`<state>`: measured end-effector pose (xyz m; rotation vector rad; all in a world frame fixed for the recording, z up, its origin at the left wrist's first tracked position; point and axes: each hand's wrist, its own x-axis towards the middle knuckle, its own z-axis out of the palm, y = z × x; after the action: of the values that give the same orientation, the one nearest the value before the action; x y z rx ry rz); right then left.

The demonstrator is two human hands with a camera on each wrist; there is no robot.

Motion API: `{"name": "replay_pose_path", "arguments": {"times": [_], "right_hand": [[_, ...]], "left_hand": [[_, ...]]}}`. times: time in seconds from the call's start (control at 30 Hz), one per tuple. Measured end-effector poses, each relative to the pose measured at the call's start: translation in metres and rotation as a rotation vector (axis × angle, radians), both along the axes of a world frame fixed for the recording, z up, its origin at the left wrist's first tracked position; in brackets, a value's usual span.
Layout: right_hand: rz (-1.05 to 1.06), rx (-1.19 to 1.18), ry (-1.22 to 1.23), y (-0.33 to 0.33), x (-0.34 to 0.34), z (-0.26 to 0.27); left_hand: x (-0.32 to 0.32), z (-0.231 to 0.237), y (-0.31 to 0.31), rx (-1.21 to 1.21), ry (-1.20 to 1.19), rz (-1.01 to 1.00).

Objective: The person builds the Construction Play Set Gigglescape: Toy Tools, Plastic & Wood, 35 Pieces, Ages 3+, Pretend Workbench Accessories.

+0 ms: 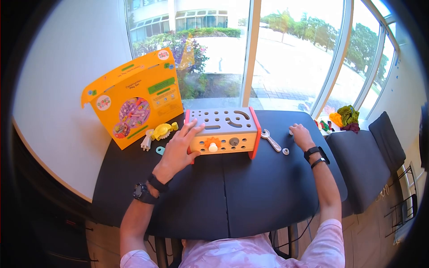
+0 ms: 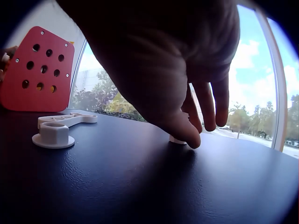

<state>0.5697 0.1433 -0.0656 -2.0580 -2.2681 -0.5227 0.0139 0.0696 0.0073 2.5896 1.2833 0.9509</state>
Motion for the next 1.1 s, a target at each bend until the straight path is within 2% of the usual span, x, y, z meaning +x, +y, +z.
{"name": "replay_pose_path", "arguments": {"times": [0.2,0.3,0.4,0.5,0.6,0.7,0.8,0.9,1.03,1.1], "right_hand": [[0.024,0.062,-0.047,0.01,0.013,-0.013],[0.042,0.06,0.05,0.001,0.007,-0.006],[0.088,0.09,0.358,-0.009,-0.01,0.015],[0.021,0.014,0.65,-0.022,-0.045,0.053],[0.089,0.007,0.856,-0.021,-0.065,0.072],[0.285,0.018,1.234,-0.031,-0.106,0.093],[0.522,0.046,1.333,-0.041,-0.149,0.105],[0.701,-0.017,1.289,-0.044,-0.175,0.106],[0.681,0.028,1.06,-0.05,-0.196,0.104],[0.67,0.044,1.041,-0.047,-0.196,0.095]], "left_hand": [[-0.002,0.002,0.001,-0.019,0.001,-0.012],[-0.002,0.002,0.001,-0.031,0.001,-0.011],[-0.002,0.0,0.002,-0.025,0.006,-0.007],[-0.003,-0.001,0.002,-0.032,0.003,-0.013],[-0.002,0.002,0.0,-0.044,0.017,-0.006],[-0.002,0.001,0.001,-0.041,0.011,-0.007],[-0.002,0.001,0.001,-0.052,0.011,0.0],[-0.002,-0.001,0.002,-0.044,0.011,-0.001],[-0.002,0.0,0.001,-0.039,0.008,-0.009],[-0.003,0.0,0.001,-0.037,0.002,-0.012]]}}
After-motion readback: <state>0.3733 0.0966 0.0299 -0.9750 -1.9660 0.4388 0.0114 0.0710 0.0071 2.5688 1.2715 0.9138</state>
